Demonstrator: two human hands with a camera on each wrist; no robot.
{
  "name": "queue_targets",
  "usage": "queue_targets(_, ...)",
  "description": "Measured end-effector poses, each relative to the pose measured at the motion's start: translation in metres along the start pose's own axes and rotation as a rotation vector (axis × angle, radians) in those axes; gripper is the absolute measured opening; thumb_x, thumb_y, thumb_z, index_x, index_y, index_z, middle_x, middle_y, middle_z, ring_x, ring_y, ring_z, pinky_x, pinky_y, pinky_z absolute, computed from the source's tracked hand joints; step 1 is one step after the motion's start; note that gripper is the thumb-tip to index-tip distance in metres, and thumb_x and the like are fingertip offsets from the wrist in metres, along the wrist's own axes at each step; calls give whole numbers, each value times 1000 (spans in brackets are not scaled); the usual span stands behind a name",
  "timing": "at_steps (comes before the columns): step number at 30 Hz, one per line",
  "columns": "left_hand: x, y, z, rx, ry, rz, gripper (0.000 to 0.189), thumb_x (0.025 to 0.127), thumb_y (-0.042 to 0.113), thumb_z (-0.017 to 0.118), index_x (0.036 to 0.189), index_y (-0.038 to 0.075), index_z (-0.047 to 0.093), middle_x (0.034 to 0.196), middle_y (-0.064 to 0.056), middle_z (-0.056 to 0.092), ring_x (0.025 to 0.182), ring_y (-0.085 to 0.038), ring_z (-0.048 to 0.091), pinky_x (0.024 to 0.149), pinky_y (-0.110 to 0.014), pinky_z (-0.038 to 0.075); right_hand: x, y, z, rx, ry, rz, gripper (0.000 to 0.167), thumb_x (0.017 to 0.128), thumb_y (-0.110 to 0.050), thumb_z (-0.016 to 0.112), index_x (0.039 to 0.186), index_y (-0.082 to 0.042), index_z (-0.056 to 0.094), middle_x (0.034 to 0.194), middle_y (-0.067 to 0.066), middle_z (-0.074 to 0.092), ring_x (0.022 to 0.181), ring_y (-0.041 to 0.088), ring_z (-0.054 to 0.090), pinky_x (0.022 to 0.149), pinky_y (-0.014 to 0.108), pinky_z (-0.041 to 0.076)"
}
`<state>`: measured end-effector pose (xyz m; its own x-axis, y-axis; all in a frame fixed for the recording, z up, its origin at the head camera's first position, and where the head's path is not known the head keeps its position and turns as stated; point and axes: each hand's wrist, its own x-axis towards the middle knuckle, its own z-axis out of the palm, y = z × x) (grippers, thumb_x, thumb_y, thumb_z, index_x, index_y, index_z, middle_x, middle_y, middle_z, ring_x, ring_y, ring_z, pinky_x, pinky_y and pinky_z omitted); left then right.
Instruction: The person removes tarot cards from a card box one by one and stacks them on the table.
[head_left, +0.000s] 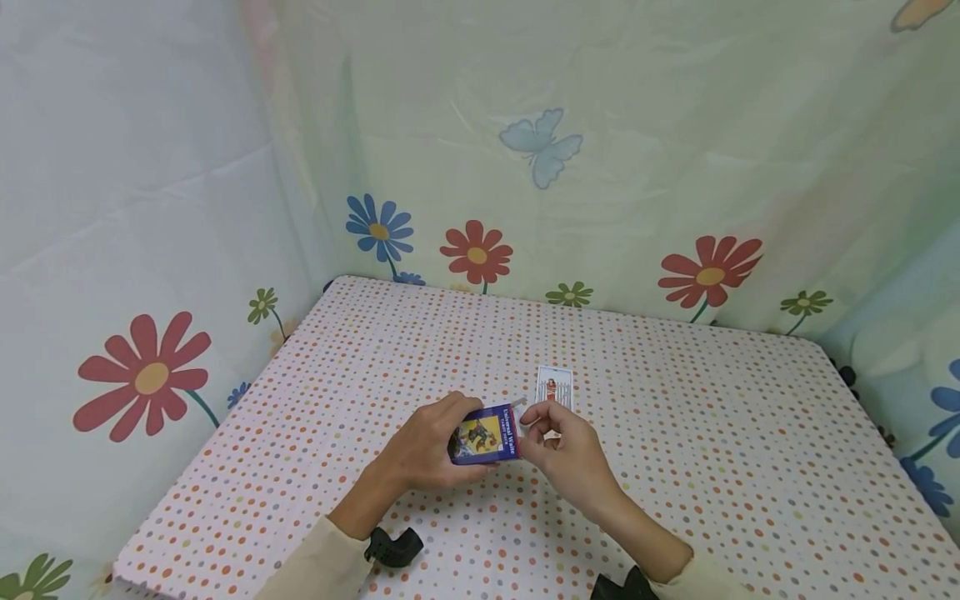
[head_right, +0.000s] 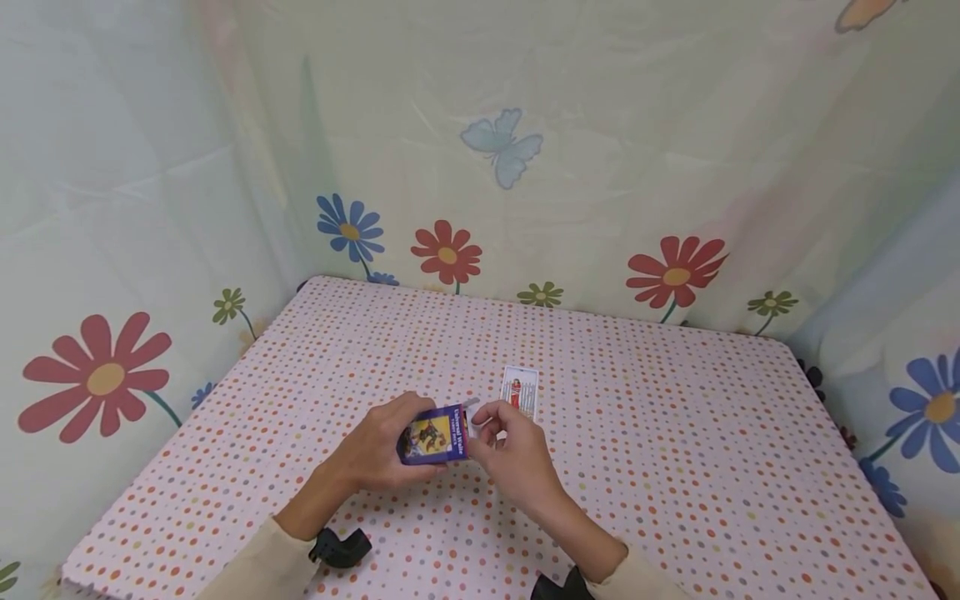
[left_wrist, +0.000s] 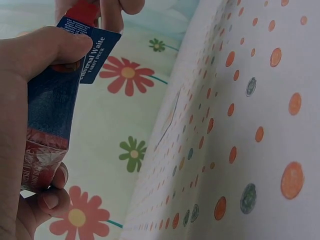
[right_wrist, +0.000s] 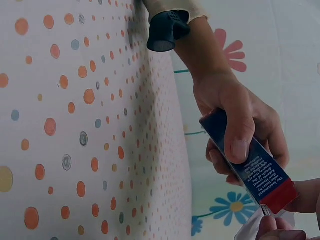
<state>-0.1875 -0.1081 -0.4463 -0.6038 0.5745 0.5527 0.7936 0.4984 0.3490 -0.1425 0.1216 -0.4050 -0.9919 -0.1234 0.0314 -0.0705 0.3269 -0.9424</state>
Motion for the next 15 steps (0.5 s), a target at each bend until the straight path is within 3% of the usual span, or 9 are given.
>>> queue_targets(15,0,2,-1,10,-22,4,70,73,44,85,127,10,56,101,2,60,78,-4,55,66,-15,48,1,4,5,-70,23,17,26,84,8,66,105,-6,62,81,6,58,59,14,51,52,21,42)
